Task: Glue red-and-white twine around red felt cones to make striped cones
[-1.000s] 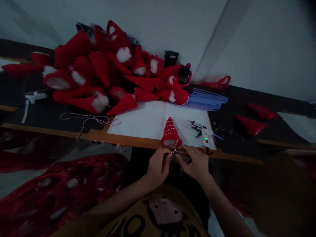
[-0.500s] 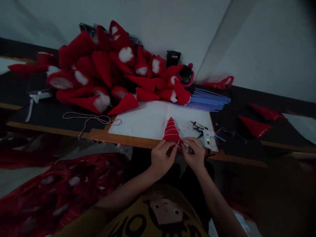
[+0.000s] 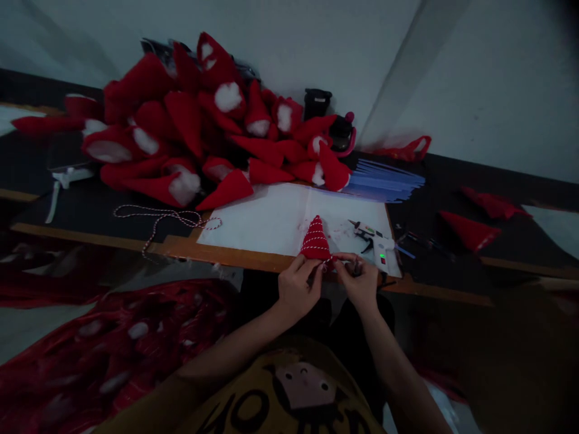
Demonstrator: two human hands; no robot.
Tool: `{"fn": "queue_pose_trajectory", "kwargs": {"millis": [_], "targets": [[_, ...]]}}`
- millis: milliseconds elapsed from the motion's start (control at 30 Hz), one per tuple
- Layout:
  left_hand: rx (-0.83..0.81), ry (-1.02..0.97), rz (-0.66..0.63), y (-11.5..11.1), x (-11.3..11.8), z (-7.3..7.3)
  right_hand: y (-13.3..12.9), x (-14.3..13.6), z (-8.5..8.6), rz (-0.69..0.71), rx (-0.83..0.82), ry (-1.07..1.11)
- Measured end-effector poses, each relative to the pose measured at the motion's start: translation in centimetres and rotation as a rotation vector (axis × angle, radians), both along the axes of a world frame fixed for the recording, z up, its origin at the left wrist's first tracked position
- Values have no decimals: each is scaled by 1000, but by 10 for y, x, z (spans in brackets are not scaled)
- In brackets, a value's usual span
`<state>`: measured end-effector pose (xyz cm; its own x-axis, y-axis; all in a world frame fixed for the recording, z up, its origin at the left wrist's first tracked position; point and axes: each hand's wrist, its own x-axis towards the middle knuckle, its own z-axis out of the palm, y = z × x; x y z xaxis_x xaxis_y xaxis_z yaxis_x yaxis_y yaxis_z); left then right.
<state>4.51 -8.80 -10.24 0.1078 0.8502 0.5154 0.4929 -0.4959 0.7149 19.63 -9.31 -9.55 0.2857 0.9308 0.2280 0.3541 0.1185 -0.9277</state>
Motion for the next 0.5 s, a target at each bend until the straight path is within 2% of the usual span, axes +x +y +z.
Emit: {"fn": "queue_pose_trajectory", "kwargs": {"millis": [333, 433, 500], "targets": [[-112, -65, 77, 10, 4, 2, 1, 7, -15, 109, -115, 344], [-66, -96, 194, 13, 5, 3, 0, 3, -15, 74, -126, 437], [19, -72, 217, 13, 5, 3, 0, 0, -14, 35, -120, 478]]}}
